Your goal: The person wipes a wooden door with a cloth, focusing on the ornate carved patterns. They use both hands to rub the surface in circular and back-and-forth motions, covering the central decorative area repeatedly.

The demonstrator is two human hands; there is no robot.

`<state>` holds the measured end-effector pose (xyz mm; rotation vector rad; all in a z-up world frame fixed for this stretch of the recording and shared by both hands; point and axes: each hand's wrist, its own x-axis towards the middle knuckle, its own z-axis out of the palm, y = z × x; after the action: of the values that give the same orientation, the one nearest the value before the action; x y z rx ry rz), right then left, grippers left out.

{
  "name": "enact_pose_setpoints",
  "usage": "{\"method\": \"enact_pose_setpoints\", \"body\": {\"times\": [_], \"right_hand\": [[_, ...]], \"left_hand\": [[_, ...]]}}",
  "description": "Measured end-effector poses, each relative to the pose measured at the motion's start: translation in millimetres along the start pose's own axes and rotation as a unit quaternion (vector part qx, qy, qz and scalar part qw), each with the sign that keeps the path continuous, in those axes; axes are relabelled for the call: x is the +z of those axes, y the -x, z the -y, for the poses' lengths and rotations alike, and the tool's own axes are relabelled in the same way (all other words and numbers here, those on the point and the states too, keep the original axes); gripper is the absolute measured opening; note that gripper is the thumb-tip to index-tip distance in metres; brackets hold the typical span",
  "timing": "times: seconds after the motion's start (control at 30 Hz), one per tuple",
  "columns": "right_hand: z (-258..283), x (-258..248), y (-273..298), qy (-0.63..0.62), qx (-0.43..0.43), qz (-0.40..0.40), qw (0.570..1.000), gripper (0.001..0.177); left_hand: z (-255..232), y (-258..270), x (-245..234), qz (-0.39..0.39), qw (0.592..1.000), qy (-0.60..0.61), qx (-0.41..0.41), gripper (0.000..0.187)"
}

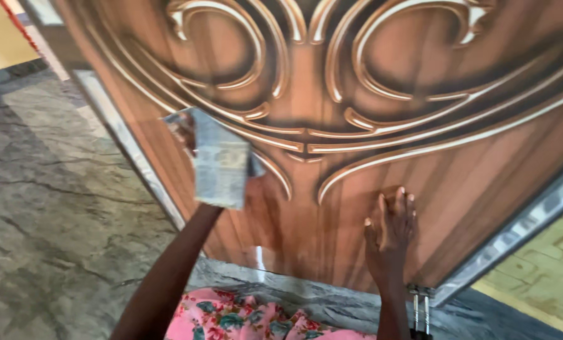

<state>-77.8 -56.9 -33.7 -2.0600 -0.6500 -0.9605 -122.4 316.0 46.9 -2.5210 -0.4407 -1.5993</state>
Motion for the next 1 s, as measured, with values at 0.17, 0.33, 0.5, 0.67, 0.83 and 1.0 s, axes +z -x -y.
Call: {"method": "enact_pose_setpoints", "body": {"times": [0.17,0.33,0.5,0.67,0.83,1.0], "right_hand": [[-2,-26,-1,-0.121,0.075,-0.051,0.988,0.056],[-11,-61,3,-0.162,0.103,-0.174,0.966,0.058],[-37,-74,10,-0.171,0.085,-0.253,0.948,0.064],[-66,-67,18,-0.060,0.041,-0.212,0.975,0.057],[-87,-56,17,0.021,0.094,-0.152,0.984,0.064],[-82,-49,15,0.016,0.097,-0.164,0.982,0.064]], "left_hand": [[-153,-22,23,-0.045,0.994,-0.005,0.099,0.083],[-304,-33,30,-0.080,0.975,-0.007,0.209,0.074],[-427,-27,36,-0.106,0.946,0.023,0.307,0.070],[-496,-18,60,-0.132,0.910,0.065,0.388,0.071],[-496,-24,84,-0.165,0.873,0.079,0.453,0.072],[-468,-74,57,0.058,0.813,0.192,0.547,0.093]]}}
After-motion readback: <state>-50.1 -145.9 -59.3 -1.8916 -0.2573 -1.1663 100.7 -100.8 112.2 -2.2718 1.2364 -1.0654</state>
